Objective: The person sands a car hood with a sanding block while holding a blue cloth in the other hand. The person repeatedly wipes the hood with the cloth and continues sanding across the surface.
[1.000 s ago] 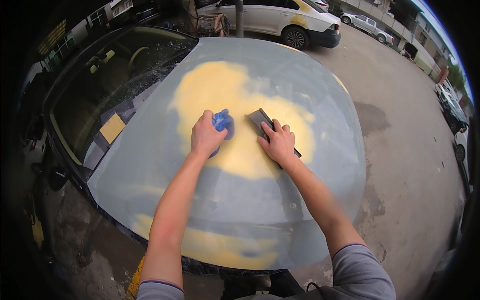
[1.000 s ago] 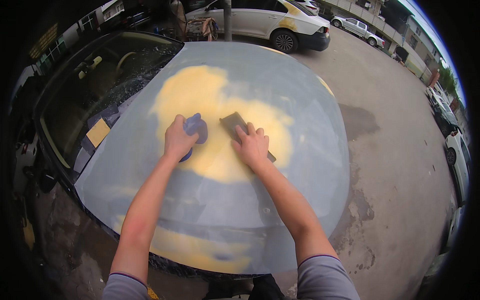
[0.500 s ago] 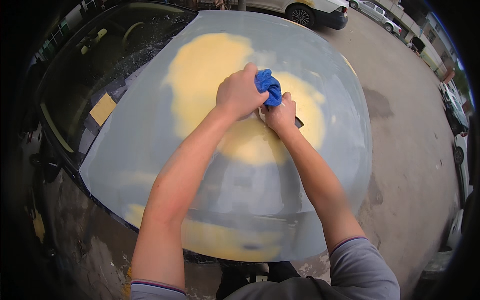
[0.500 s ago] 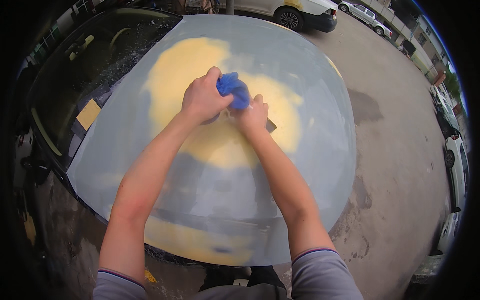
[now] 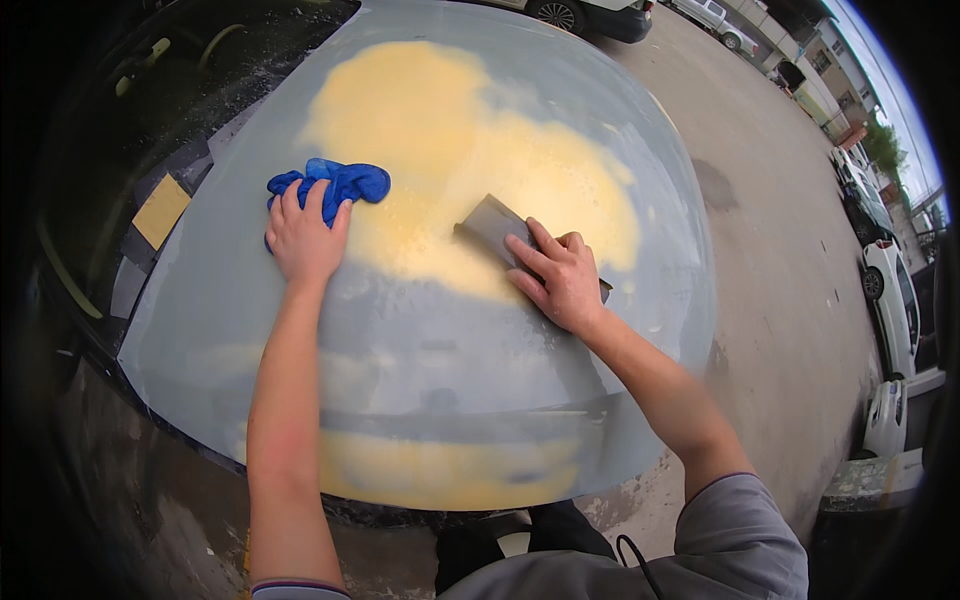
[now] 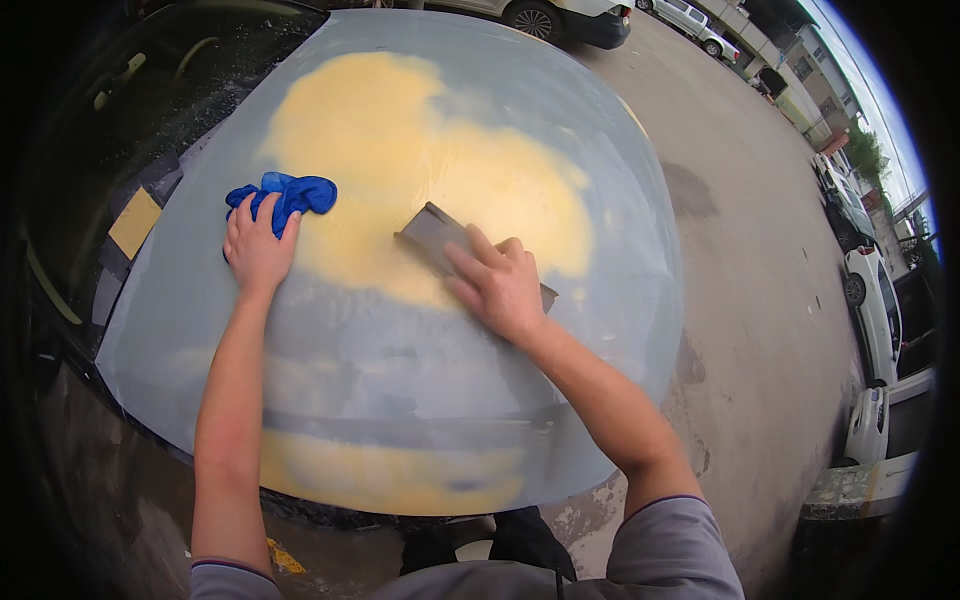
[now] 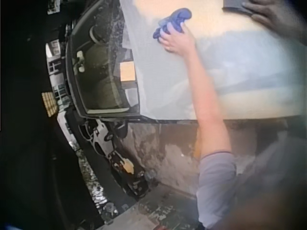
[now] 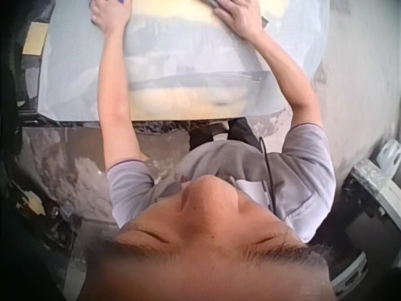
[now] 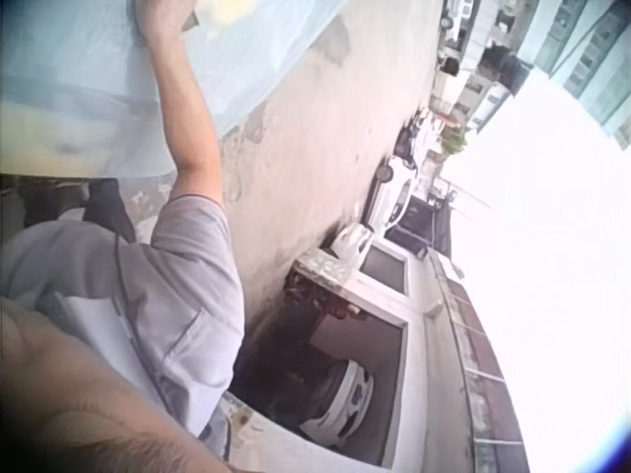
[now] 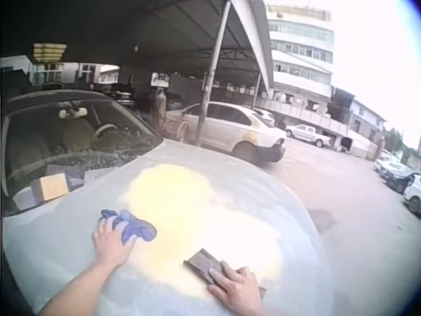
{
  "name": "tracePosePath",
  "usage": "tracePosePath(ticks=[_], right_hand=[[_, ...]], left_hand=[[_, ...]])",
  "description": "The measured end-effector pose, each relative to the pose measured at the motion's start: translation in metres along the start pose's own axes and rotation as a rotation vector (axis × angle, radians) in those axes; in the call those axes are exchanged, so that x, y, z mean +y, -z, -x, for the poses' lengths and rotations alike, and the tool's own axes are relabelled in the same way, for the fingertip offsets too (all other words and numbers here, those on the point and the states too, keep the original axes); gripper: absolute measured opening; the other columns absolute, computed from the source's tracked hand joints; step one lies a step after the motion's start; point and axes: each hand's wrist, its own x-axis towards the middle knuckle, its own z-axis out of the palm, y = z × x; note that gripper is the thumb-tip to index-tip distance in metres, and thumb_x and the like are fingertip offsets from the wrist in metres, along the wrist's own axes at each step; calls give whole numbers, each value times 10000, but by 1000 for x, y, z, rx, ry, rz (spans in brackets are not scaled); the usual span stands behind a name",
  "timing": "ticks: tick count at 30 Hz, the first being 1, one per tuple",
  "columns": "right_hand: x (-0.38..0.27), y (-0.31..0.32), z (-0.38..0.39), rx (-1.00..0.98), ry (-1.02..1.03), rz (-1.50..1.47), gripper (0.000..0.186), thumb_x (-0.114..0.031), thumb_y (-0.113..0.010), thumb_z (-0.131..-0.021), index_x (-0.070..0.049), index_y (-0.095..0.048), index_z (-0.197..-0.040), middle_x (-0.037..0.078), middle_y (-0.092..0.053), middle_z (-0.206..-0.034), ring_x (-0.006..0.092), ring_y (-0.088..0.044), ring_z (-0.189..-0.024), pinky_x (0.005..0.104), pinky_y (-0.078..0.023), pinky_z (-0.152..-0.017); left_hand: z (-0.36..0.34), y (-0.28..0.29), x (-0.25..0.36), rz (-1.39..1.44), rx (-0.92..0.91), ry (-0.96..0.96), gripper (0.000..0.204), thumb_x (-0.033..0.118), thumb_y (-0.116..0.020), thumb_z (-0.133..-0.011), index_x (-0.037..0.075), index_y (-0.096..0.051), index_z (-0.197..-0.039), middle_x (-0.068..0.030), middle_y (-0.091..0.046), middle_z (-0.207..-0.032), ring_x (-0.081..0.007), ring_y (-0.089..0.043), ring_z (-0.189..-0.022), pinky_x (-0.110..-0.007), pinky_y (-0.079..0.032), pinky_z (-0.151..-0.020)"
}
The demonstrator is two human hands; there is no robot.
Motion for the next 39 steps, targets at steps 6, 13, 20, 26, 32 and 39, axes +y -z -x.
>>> tracePosePath(ticks=[6, 13, 20, 26, 32, 39], right_hand=[[112, 4, -107, 87, -54, 139, 436, -353, -771, -977, -244, -745, -1398, 16, -721, -1227, 372, -603, -892, 483, -566, -798], [9, 8, 28, 61, 181, -86, 526, -313, -918, -829, -249, -812, -1340, 50, -680, -1545, 304, -599, -890, 428, -564, -844], [137, 10, -114, -1, -122, 140, 415, -418, -681, -1052, -235, -764, -1415, 59, -731, -1488, 389, -582, -909, 467, -580, -874], [10, 8, 7, 100, 98, -64, 439, -283, -855, -889, -235, -783, -1319, 6, -697, -1422, 328, -582, -883, 462, -540, -795], [115, -19, -144, -13, -65, 89, 458, -426, -717, -1041, -230, -770, -1452, 57, -726, -1511, 398, -625, -984, 491, -581, -926], [64, -30, -113, -38, -87, 11, 491, -414, -792, -994, -239, -773, -1452, 62, -712, -1538, 369, -617, -988, 469, -578, -952]], left_hand=[[-7, -2, 38, 91, 49, -10, 541, 528, -735, -1024, 272, -682, -1498, -105, -550, -1645, -382, -459, -1561, -574, -378, -1263], [-11, 2, 3, -55, -16, 107, 517, 491, -722, -1017, 250, -688, -1474, -99, -598, -1551, -371, -507, -1500, -564, -381, -1252], [-27, -13, 52, 27, 41, 72, 517, 479, -716, -1020, 242, -684, -1478, -111, -597, -1559, -378, -502, -1502, -572, -381, -1249], [-9, -4, 0, -53, 45, 76, 510, 455, -719, -1024, 204, -692, -1467, -121, -598, -1553, -388, -502, -1496, -573, -384, -1242], [-17, -6, 27, 6, 52, 61, 507, 447, -727, -1016, 201, -690, -1458, -135, -596, -1545, -394, -506, -1489, -579, -380, -1241], [-10, -7, 10, -11, 53, 63, 511, 446, -736, -1018, 190, -680, -1457, -140, -589, -1550, -395, -492, -1498, -573, -368, -1250]])
